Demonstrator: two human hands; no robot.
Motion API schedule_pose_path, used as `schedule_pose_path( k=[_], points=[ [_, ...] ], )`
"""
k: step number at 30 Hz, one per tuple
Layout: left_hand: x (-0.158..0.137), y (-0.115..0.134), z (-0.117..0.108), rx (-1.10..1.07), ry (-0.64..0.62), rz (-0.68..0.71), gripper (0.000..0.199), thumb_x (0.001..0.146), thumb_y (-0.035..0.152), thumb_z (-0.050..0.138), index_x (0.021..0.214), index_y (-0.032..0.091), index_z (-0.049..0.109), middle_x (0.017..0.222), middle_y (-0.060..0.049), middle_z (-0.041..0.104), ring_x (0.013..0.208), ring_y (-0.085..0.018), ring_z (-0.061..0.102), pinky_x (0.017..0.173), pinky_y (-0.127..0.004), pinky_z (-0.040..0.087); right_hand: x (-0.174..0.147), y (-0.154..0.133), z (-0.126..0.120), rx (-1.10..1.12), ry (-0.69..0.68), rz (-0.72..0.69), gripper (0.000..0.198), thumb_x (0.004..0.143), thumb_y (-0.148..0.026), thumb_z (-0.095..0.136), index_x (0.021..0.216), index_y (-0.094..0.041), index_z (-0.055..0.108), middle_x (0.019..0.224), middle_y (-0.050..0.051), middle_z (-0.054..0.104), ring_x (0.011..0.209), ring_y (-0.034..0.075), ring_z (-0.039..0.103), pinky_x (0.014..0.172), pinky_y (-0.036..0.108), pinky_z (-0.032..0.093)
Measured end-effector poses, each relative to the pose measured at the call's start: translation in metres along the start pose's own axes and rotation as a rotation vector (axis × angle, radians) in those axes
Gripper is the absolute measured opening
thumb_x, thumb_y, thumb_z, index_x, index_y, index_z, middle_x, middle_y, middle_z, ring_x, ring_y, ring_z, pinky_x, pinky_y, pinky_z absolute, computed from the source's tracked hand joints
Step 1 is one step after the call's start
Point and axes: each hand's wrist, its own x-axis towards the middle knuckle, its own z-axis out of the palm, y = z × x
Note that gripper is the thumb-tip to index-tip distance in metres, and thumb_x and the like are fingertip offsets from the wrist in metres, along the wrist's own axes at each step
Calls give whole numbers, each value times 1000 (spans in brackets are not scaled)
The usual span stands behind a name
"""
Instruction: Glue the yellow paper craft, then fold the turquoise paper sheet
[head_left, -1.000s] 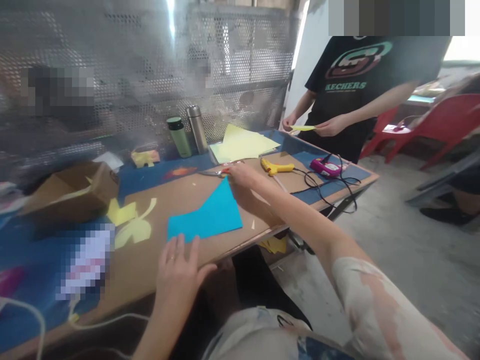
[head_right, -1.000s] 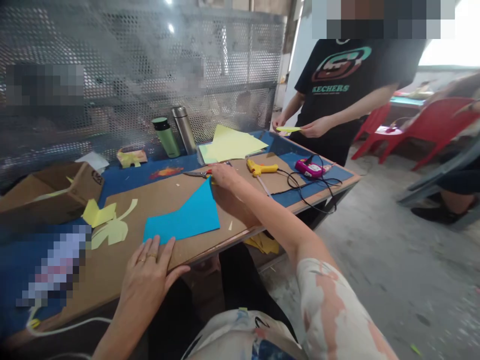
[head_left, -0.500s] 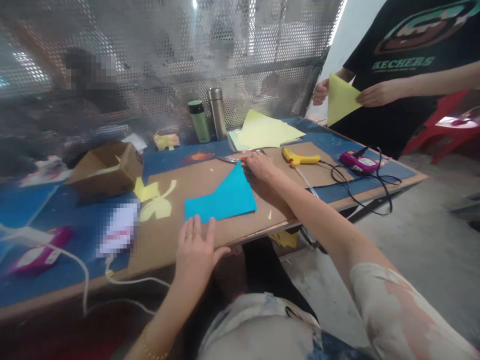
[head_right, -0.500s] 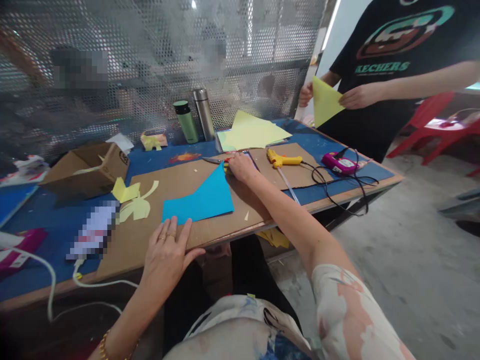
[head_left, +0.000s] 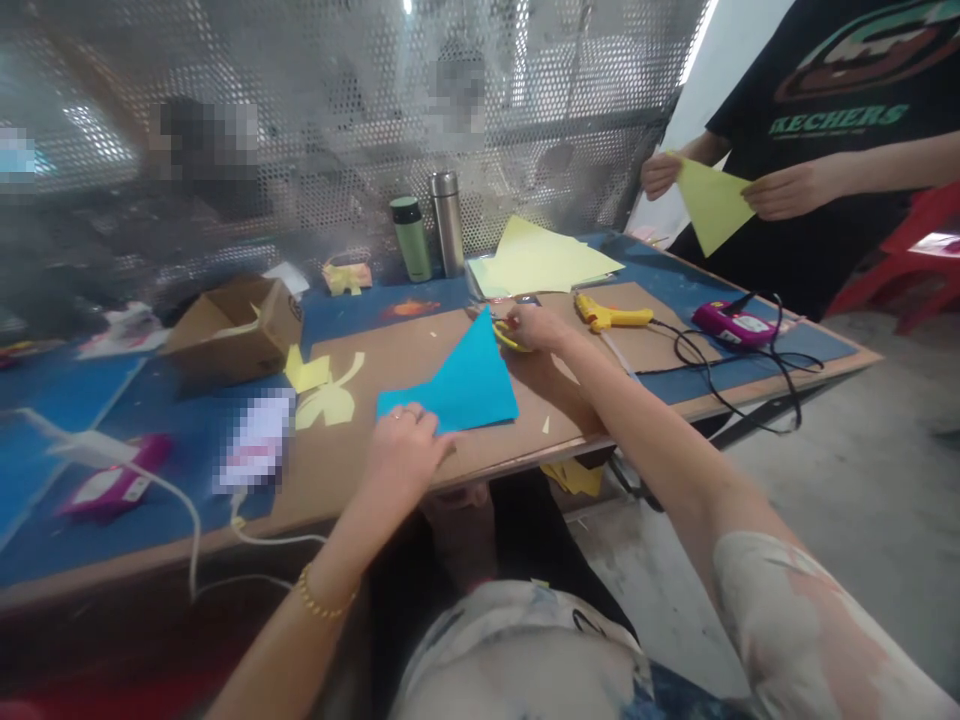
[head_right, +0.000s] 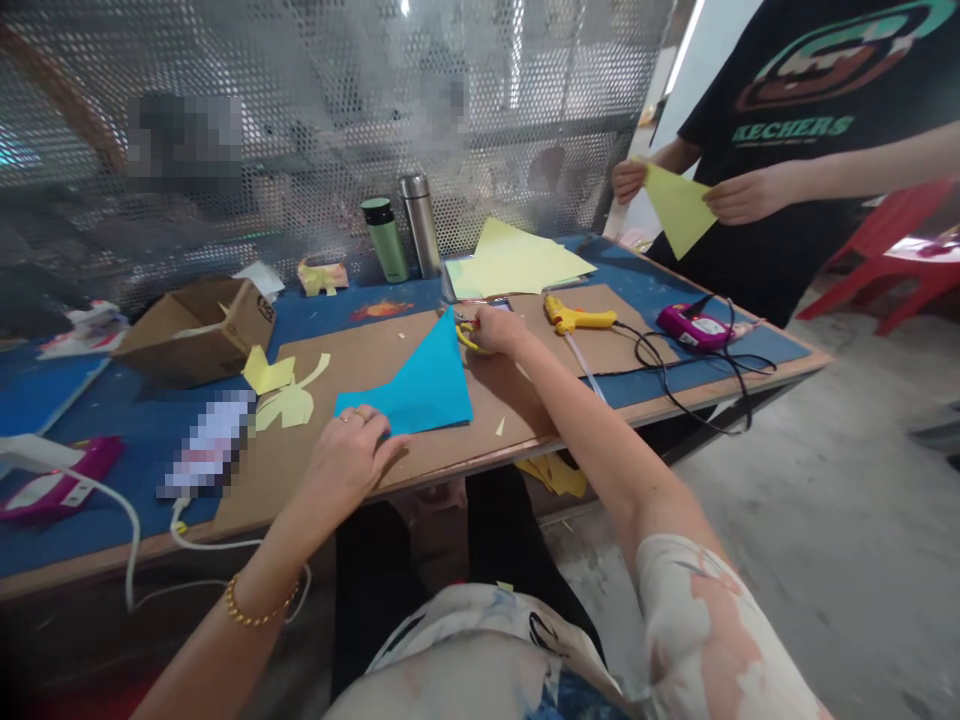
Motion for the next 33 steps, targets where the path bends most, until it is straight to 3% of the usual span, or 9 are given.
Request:
schedule_pose_path(
  k=[4, 7, 10, 13, 18, 21, 26, 29, 33],
  points=[
    [19, 3, 0, -14, -19, -86, 39, 106, 42, 48, 116, 11, 67, 110, -19, 73, 107, -32, 67, 92, -41, 50, -19, 6, -10, 164, 121, 36, 48, 93, -22, 56, 140, -16, 62, 119, 14, 74, 102, 26, 71, 84, 31, 53],
    [35, 3, -2, -60, -73, -123, 49, 104, 45, 51, 139, 10, 56, 115, -21, 74, 109, -34, 68, 89, -40, 49, -48, 12, -17, 532, 197, -11, 59, 86, -17, 58, 145, -14, 56, 99, 9, 73, 75, 20, 67, 65, 30, 54],
    [49, 0, -5, -100, -186, -126, 58, 102, 51, 53, 147, 15, 51, 112, -19, 76, 102, -34, 71, 83, -38, 49, -87, 19, -17, 850, 220, -147, 62, 79, -24, 68, 138, -13, 58, 93, 6, 70, 69, 17, 64, 61, 29, 54],
    [57, -4, -6, -104, -215, -80, 53, 101, 56, 51, 137, 17, 61, 112, -19, 75, 102, -36, 70, 82, -40, 49, -133, 23, -8, 931, 241, -196, 60, 80, -39, 71, 135, -19, 58, 103, 8, 70, 82, 20, 68, 73, 33, 59],
    [61, -7, 1, -53, -88, -46, 54, 97, 56, 58, 129, 14, 68, 129, -25, 65, 121, -41, 59, 98, -51, 44, -202, 22, 20, 883, 283, -113, 46, 89, -47, 63, 129, -24, 58, 115, 11, 71, 104, 25, 71, 94, 41, 59],
    [56, -11, 8, -153, -113, 10, 52, 102, 47, 53, 140, 13, 60, 143, -23, 59, 132, -38, 55, 109, -52, 39, -228, 24, 29, 772, 258, -70, 46, 88, -49, 65, 127, -25, 58, 116, 12, 70, 102, 27, 71, 89, 40, 60],
    [32, -22, 10, -325, -146, 123, 52, 102, 47, 52, 145, 19, 57, 157, -17, 51, 144, -33, 47, 118, -52, 35, -244, 34, 22, 423, 193, -49, 49, 83, -53, 72, 121, -26, 60, 98, 7, 66, 75, 23, 65, 66, 37, 56],
    [18, -25, 9, -417, -157, 192, 53, 100, 52, 52, 144, 22, 58, 159, -14, 50, 148, -32, 43, 121, -52, 32, -248, 40, 17, 304, 114, -121, 50, 80, -51, 76, 120, -26, 60, 106, 9, 66, 84, 25, 66, 73, 38, 57],
    [14, -22, 9, -504, -147, 163, 50, 98, 54, 53, 135, 22, 61, 156, -13, 52, 148, -31, 44, 122, -52, 33, -247, 46, 14, 252, 51, -198, 45, 81, -49, 76, 118, -27, 62, 113, 11, 66, 95, 28, 66, 82, 42, 55]
  ],
)
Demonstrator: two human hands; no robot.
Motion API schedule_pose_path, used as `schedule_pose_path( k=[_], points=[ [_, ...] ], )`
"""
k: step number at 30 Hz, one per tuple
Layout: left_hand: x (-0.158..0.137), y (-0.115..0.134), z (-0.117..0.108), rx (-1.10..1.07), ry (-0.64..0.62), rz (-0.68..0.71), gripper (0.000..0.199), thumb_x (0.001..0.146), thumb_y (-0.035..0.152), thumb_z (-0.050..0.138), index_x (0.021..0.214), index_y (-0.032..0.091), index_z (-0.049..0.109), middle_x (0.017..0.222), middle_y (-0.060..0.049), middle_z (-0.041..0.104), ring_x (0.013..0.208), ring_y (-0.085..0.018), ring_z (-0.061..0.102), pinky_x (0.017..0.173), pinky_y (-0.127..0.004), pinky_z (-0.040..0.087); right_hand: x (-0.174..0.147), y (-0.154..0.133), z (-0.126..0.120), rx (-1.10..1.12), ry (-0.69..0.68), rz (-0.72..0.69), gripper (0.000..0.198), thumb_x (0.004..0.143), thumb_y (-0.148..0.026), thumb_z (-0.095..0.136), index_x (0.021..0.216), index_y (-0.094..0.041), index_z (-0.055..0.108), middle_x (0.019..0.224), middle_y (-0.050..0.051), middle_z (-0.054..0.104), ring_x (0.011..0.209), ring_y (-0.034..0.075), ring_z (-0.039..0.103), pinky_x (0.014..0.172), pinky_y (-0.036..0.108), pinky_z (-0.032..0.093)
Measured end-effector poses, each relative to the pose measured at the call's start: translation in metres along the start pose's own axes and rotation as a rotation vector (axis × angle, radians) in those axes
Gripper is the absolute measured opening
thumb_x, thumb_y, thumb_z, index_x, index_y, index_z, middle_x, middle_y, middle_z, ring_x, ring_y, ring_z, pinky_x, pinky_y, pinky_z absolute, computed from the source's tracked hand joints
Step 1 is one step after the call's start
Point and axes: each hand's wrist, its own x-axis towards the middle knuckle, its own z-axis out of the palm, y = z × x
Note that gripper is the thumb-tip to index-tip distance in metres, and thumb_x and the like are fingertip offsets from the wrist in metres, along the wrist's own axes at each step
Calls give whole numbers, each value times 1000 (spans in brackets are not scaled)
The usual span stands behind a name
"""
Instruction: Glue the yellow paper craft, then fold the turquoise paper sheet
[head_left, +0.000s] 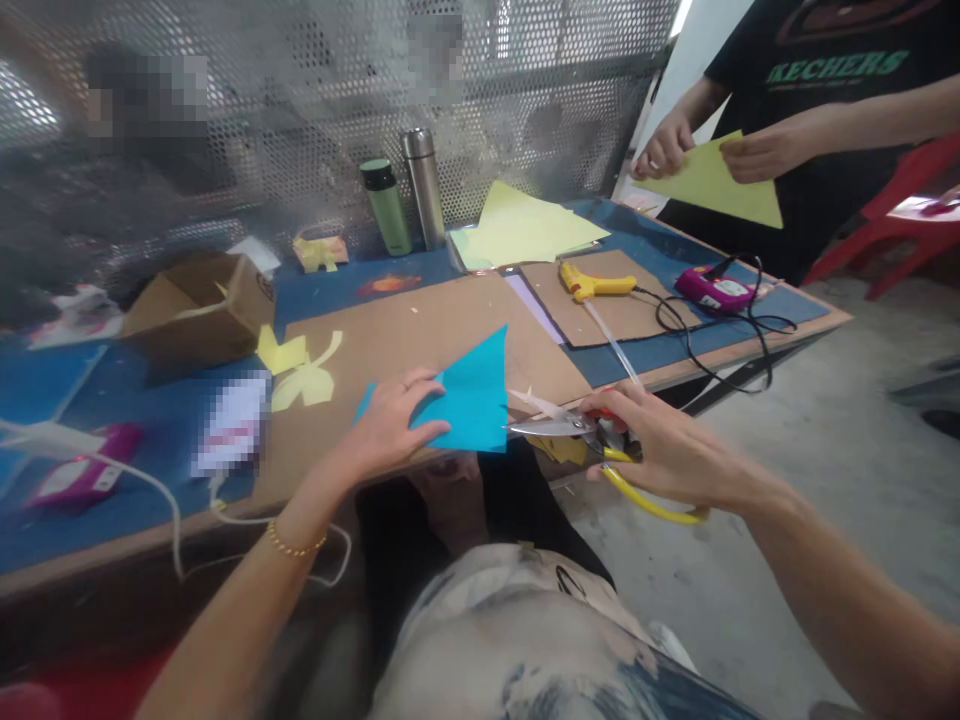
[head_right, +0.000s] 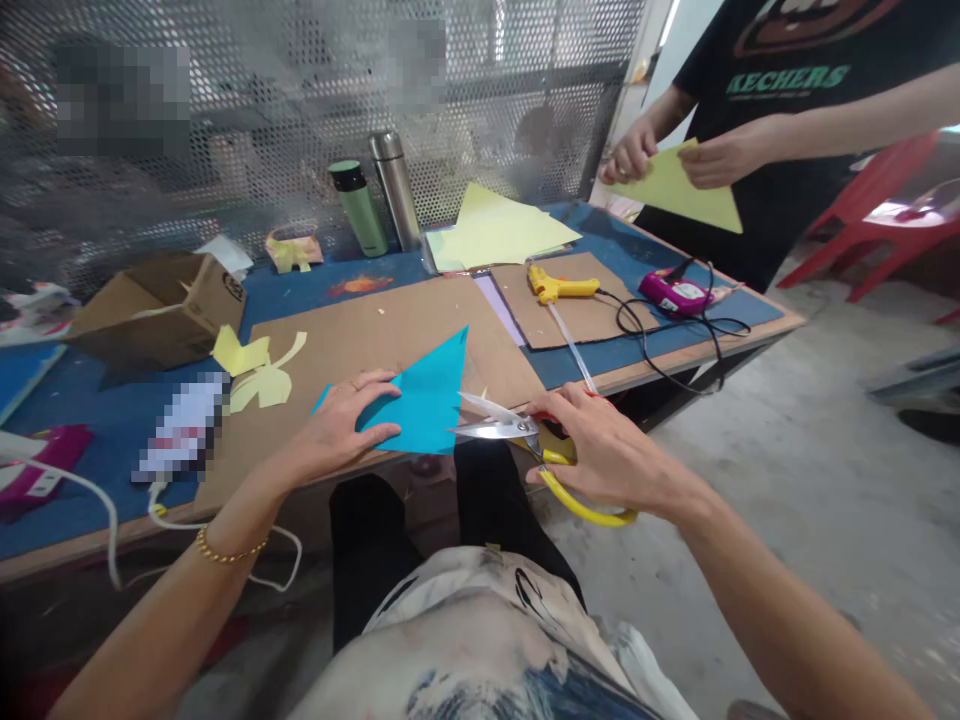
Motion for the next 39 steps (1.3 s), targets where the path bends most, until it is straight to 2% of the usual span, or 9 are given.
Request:
schedule_pose_path(
  k=[6, 13, 19, 25, 31, 36, 39],
  points=[
    [6, 0, 2, -8, -11, -10, 63, 97, 54, 53, 150, 20, 52, 157, -15, 49, 146, -33, 44, 122, -52, 34, 12, 6, 1, -91, -3, -21, 46, 80, -48, 78, 118, -26, 63, 110, 9, 64, 99, 29, 64, 85, 42, 51],
    [3, -8, 8, -13, 11, 48, 68, 99, 59, 46, 152, 17, 51, 156, -18, 48, 145, -34, 44, 121, -55, 36, 25, 10, -6, -84, -41, -118, 49, 78, -43, 81, 120, -25, 63, 109, 8, 64, 100, 27, 63, 85, 38, 49],
    [3, -8, 9, 42, 34, 80, 67, 100, 57, 42, 151, 15, 53, 156, -19, 49, 145, -35, 44, 122, -55, 35, 35, 18, -20, -100, -110, -132, 44, 78, -40, 77, 118, -27, 65, 112, 8, 64, 100, 27, 62, 89, 40, 47],
    [3, -11, 11, 35, 47, 102, 66, 101, 59, 42, 151, 16, 53, 155, -19, 49, 145, -37, 45, 120, -58, 38, 38, 19, -26, -23, -149, -245, 41, 78, -34, 72, 119, -27, 67, 112, 9, 65, 102, 29, 61, 93, 43, 45],
    [3, -12, 12, 32, 56, 106, 64, 101, 58, 44, 151, 20, 53, 155, -18, 49, 143, -37, 47, 119, -60, 39, 36, 22, -15, 33, -145, -286, 46, 80, -41, 77, 121, -24, 66, 117, 10, 63, 107, 31, 60, 94, 45, 45],
    [4, -13, 14, 60, 51, 90, 65, 102, 57, 42, 152, 17, 52, 158, -19, 46, 145, -37, 46, 120, -58, 39, 30, 14, 1, 50, -118, -364, 44, 78, -34, 80, 118, -23, 66, 115, 10, 64, 109, 30, 61, 106, 51, 41],
    [6, -12, 18, 101, 69, 49, 67, 102, 58, 39, 151, 14, 54, 160, -21, 43, 147, -38, 44, 120, -59, 37, 30, 9, 8, 33, -81, -387, 44, 79, -33, 80, 120, -22, 66, 114, 11, 64, 111, 31, 60, 104, 51, 42]
  ],
)
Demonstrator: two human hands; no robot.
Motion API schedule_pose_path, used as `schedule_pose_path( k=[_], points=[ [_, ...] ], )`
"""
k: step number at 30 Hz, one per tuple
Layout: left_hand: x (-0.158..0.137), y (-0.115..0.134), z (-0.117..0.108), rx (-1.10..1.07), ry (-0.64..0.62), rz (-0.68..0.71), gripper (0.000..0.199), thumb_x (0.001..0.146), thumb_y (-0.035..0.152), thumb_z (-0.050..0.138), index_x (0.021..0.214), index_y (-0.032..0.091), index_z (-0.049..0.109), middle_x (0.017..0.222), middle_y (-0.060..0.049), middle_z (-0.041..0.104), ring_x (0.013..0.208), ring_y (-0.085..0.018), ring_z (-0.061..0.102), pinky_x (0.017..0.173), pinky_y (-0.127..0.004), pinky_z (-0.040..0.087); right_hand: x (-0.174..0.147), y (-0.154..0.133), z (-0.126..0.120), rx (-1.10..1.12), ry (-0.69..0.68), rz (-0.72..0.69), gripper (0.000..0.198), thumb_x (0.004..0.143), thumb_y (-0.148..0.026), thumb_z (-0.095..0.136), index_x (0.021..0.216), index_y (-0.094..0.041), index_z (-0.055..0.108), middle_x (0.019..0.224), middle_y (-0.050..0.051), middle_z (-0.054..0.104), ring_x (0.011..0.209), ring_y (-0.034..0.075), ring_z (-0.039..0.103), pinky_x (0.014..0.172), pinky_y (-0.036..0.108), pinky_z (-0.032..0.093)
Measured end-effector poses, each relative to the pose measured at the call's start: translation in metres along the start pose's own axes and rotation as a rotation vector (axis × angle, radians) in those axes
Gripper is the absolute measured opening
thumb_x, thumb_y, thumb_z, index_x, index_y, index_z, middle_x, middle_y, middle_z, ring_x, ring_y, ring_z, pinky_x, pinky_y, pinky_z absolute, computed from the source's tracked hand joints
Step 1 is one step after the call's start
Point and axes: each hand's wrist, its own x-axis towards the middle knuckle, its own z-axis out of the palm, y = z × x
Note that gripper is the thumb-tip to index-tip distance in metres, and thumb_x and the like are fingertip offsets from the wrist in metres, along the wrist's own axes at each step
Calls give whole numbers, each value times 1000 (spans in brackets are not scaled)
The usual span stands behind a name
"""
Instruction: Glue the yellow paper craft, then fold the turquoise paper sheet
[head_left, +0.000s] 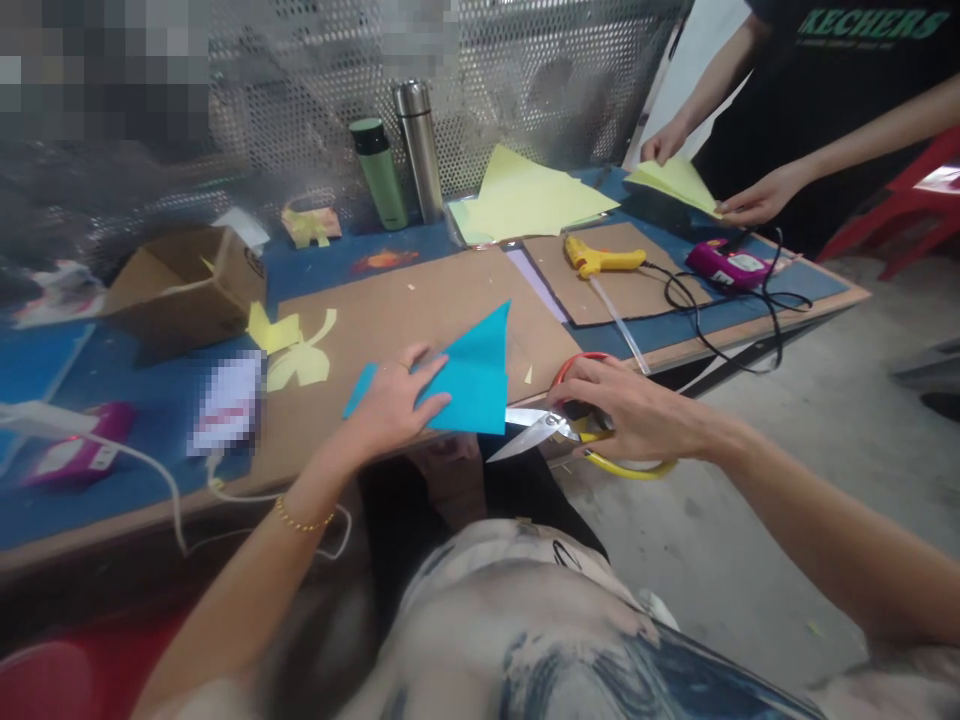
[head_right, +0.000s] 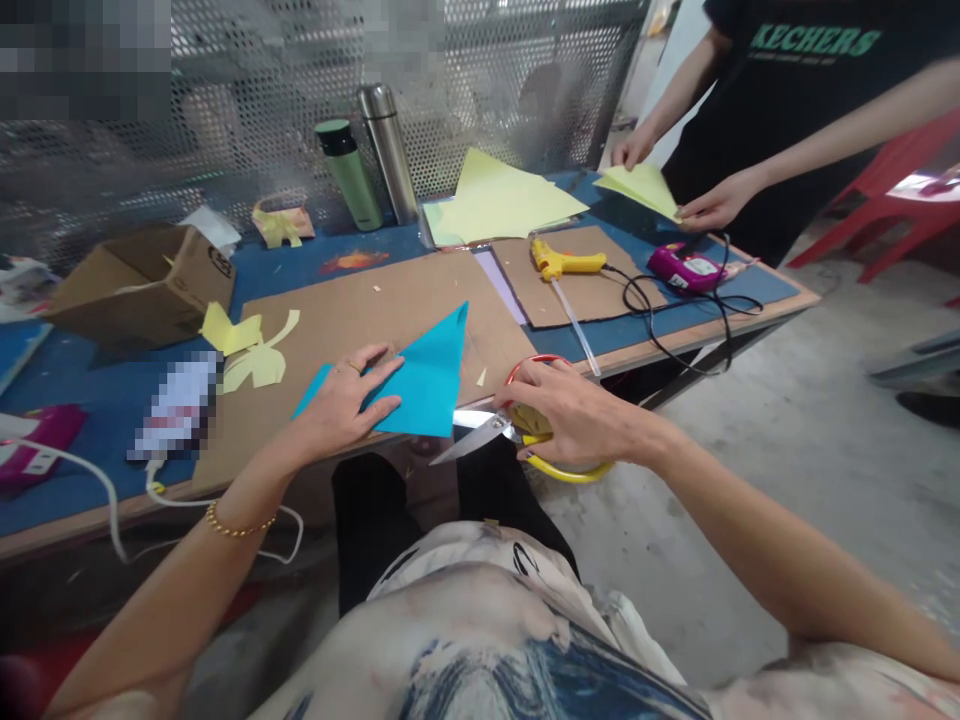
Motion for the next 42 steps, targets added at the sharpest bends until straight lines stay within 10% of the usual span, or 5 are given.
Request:
schedule_pose_path(
  k=[13, 19, 42],
  points=[
    [6, 10, 1, 222, 199, -69, 46, 104, 44, 45, 143, 33, 65, 161, -15, 45, 148, -43, 40, 114, -64, 37, 13, -3, 1, -11, 26, -14, 55, 78, -35, 87, 126, -20, 67, 118, 12, 64, 105, 28, 62, 92, 42, 49],
    [14, -1, 1, 181, 8, 217, 47, 102, 29, 46, 143, 42, 64, 152, -9, 59, 138, -34, 55, 111, -56, 42, 19, 0, 0, -2, 32, -7, 57, 78, -39, 88, 128, -21, 68, 121, 12, 64, 109, 28, 60, 91, 41, 50],
    [16, 12, -2, -12, -159, 137, 56, 103, 14, 33, 151, 32, 55, 169, -3, 39, 161, -24, 23, 130, -57, 21, 15, -7, 11, 8, 49, 33, 47, 83, -35, 79, 125, -20, 63, 113, 12, 67, 103, 30, 63, 86, 42, 52]
  ],
)
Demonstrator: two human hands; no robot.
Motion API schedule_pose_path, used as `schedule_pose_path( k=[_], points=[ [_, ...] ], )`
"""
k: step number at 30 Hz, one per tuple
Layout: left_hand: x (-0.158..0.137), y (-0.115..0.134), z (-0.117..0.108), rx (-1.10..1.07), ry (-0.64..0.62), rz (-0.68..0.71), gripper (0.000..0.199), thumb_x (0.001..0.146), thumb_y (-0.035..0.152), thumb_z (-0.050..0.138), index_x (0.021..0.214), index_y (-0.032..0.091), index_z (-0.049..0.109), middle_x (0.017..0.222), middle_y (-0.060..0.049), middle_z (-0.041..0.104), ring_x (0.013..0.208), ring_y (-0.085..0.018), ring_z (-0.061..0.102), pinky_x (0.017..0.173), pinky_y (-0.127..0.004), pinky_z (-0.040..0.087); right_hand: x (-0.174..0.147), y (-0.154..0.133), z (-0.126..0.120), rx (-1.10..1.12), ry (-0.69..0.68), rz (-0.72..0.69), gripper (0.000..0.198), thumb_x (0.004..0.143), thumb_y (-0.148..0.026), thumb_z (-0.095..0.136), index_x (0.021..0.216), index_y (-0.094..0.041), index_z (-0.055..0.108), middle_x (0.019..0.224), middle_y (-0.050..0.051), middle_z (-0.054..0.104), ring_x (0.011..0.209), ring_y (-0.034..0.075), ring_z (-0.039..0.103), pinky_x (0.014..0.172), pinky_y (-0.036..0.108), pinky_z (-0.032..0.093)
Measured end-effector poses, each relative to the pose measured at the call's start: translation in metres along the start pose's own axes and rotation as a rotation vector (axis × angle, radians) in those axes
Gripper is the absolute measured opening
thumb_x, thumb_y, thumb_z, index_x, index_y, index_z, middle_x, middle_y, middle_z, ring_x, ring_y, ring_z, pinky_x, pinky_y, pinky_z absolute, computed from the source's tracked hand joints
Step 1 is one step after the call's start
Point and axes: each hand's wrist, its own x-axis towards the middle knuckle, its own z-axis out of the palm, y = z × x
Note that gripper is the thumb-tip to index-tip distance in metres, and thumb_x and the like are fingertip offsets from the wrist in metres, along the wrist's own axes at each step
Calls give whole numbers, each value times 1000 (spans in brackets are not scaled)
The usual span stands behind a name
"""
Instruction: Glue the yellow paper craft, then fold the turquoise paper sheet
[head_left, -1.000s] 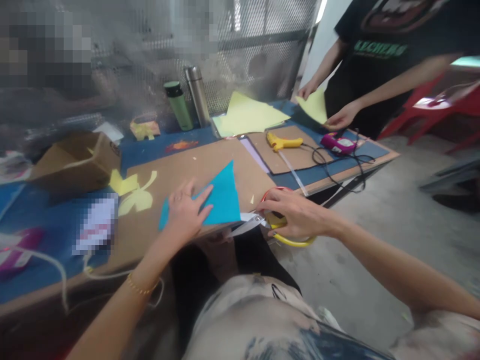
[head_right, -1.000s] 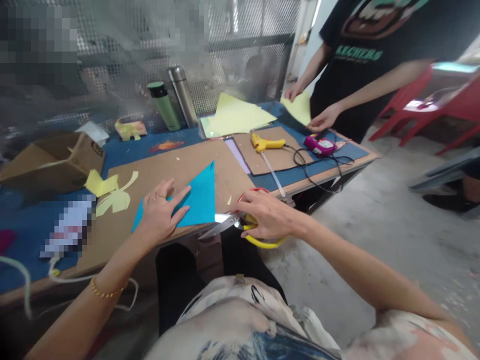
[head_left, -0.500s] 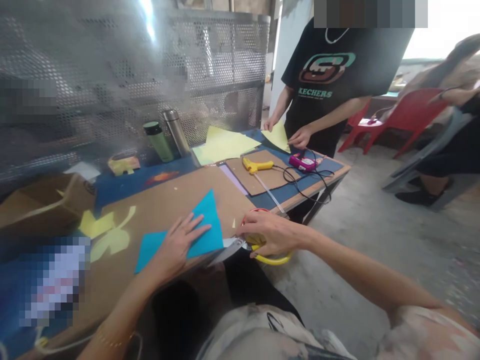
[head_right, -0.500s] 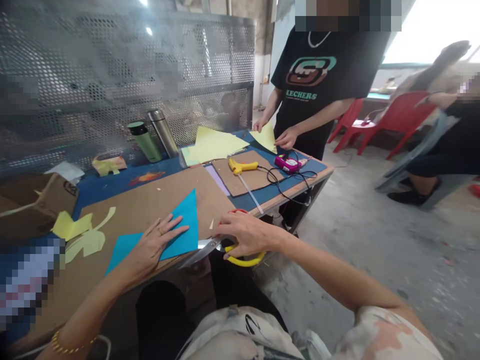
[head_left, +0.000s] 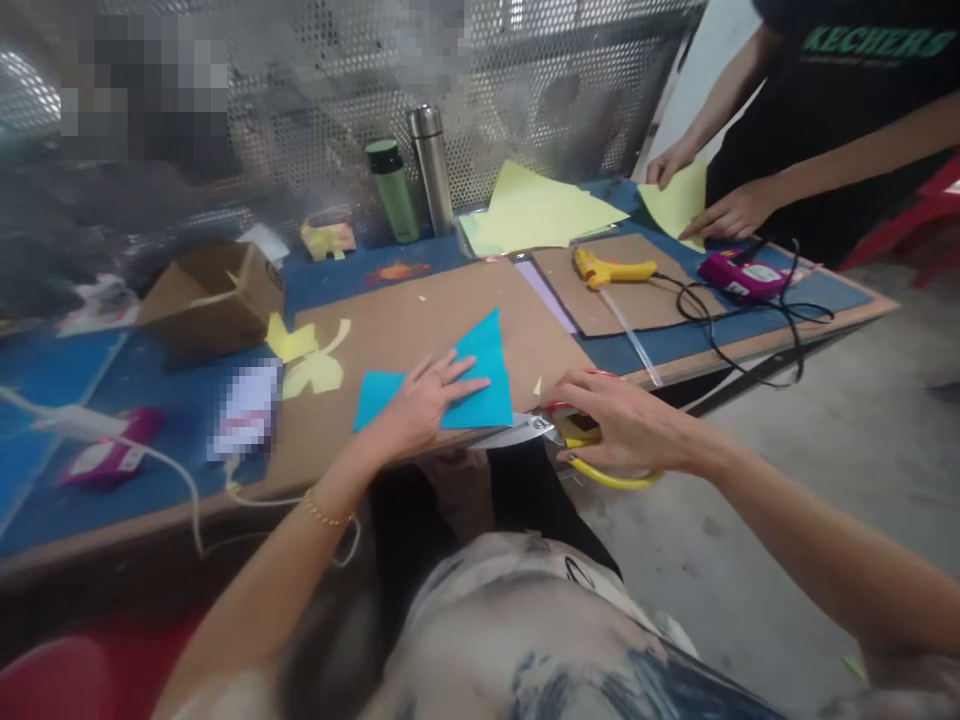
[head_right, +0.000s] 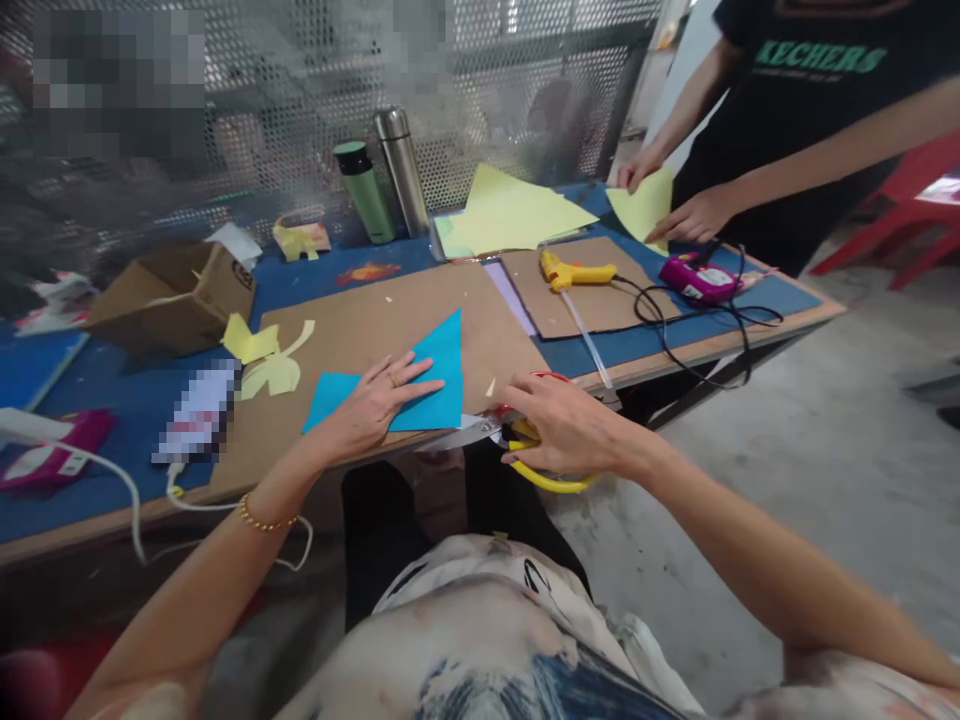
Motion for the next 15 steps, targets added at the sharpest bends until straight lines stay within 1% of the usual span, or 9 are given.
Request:
schedule_pose_path(
  k=[4, 9, 15],
  points=[
    [-1, 0, 1, -8, -1, 5, 56, 102, 13, 35, 151, 32, 54, 170, -3, 38, 162, -24, 21, 130, -57, 20, 0, 1, -2, 16, -12, -20, 44, 84, -34, 78, 124, -21, 64, 111, 11, 67, 100, 28, 64, 84, 40, 52],
    [-1, 0, 0, -17, 5, 12, 57, 102, 11, 33, 151, 32, 55, 170, -4, 37, 162, -23, 21, 130, -55, 19, -3, 8, -3, 66, -15, -20, 32, 88, -41, 75, 112, -22, 67, 110, 10, 67, 100, 26, 64, 82, 37, 51],
    [-1, 2, -1, -18, 0, 15, 56, 103, 12, 32, 151, 32, 55, 170, -4, 36, 162, -23, 20, 130, -56, 20, 6, 9, -4, 74, -25, -44, 37, 86, -40, 77, 117, -23, 67, 110, 9, 69, 99, 26, 65, 88, 39, 50]
  ],
)
